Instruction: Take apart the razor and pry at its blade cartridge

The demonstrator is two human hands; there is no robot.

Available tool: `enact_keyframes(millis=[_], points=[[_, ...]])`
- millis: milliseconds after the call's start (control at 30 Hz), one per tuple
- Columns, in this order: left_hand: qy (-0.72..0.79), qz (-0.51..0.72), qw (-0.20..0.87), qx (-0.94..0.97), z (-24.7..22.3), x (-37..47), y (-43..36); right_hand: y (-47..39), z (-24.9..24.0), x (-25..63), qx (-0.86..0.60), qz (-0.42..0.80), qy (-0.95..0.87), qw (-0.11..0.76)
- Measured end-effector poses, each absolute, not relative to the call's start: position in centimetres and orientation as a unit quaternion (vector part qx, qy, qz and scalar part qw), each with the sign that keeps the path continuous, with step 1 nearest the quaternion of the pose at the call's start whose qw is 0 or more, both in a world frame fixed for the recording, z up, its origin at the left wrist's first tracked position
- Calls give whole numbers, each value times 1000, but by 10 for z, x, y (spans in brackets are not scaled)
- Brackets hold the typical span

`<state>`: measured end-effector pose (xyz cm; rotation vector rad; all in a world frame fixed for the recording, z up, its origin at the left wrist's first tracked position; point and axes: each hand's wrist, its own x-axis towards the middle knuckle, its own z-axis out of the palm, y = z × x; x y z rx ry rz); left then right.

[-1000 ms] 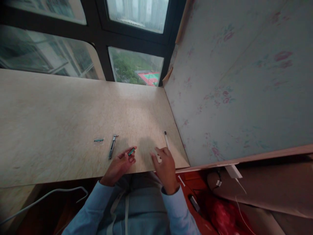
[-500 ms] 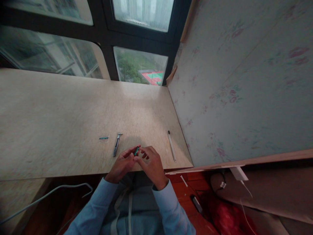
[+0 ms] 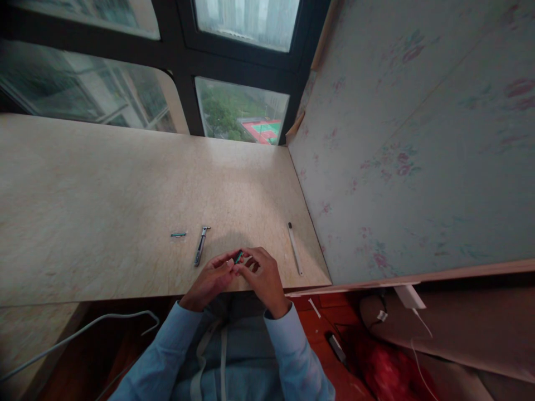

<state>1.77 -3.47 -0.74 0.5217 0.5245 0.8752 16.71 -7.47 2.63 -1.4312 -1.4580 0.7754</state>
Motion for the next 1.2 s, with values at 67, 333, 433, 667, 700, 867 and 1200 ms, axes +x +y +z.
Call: enact_keyframes(millis=[67,333,433,667,700,867,1200], points=[[251,412,839,250,-6,17,-35,-74,28,168,-582,320,-594,454],[247,385,848,268,-7,16,-34,-74,36,171,-587,329,-606,424],[249,377,851,269,-8,15,-34,-75,37,173,-591,318,-612,418],[269,395,844,245,-8,12,-34,-74,31,233,-644,212,-630,379],[271,399,843,238,-7,12,-33,-75,31,248,-660,196,-626,365],[273,403,850,201,-5,12,-31,-78,36,309,-751,134,-602,235],[288,402,850,181,-4,12,-29,-55,44,322,-785,101,-611,18]])
